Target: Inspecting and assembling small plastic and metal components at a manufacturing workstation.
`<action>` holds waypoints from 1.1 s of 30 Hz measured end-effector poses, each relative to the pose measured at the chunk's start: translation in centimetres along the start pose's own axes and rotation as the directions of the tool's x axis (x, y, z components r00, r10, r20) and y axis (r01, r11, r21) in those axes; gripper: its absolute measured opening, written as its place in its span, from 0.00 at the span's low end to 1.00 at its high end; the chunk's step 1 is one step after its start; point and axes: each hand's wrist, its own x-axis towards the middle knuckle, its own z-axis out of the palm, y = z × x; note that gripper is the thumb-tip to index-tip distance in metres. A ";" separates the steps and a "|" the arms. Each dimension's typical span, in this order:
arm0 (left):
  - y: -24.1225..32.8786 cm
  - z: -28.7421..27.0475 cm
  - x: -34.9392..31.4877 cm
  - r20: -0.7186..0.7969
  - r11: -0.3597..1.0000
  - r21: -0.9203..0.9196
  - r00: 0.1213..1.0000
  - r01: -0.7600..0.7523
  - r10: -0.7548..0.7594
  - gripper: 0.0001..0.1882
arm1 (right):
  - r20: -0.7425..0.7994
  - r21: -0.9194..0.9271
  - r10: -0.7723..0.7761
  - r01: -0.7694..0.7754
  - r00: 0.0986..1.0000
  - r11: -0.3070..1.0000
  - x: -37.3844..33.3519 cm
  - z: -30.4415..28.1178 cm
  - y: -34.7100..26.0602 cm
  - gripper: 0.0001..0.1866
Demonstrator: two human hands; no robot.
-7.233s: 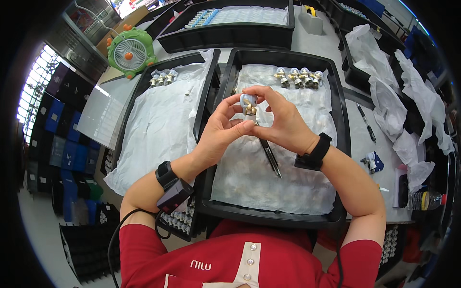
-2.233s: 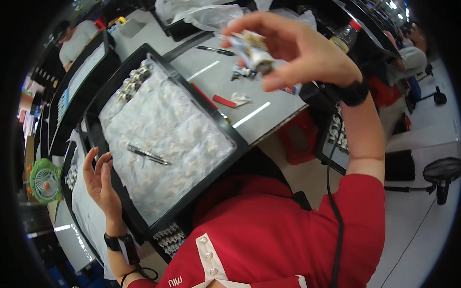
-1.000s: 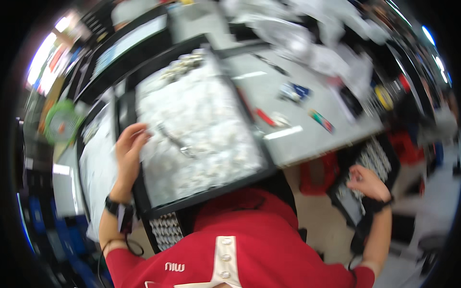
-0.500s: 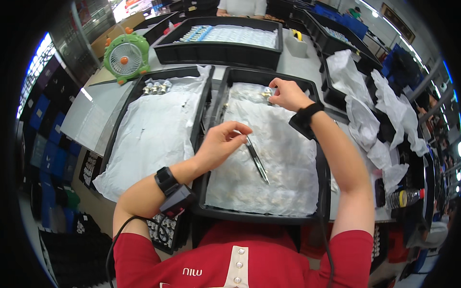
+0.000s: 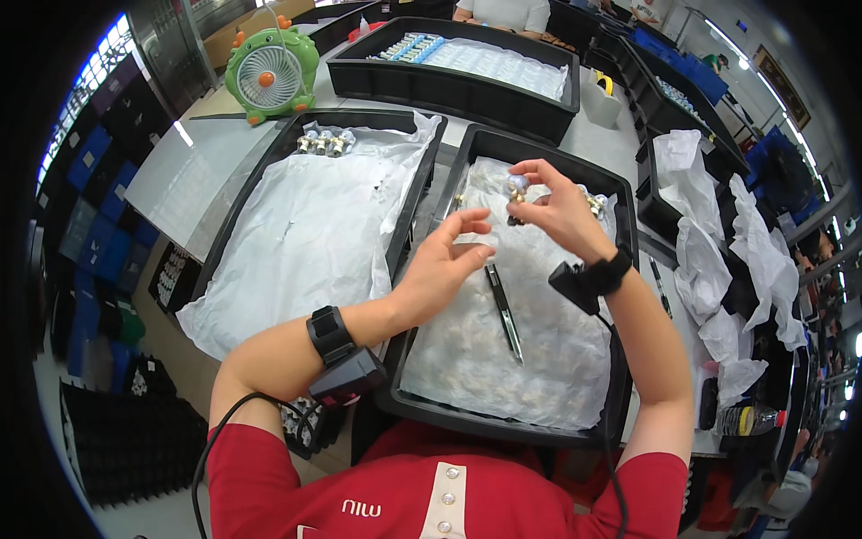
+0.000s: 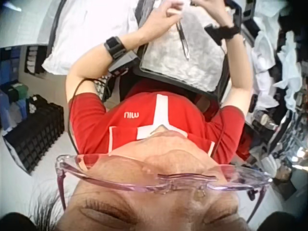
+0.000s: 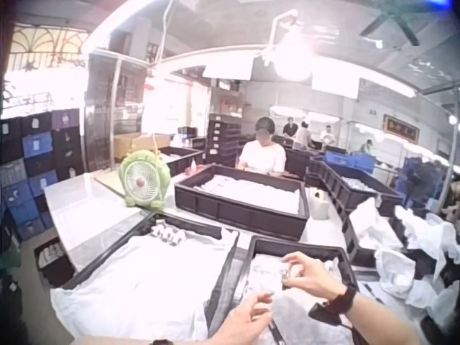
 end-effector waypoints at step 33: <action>2.1 -0.2 -0.1 -0.057 0.986 0.001 0.984 -0.166 0.166 0.23 | 0.010 -0.115 -0.333 0.332 0.943 0.936 -5.3 3.1 -0.6 0.39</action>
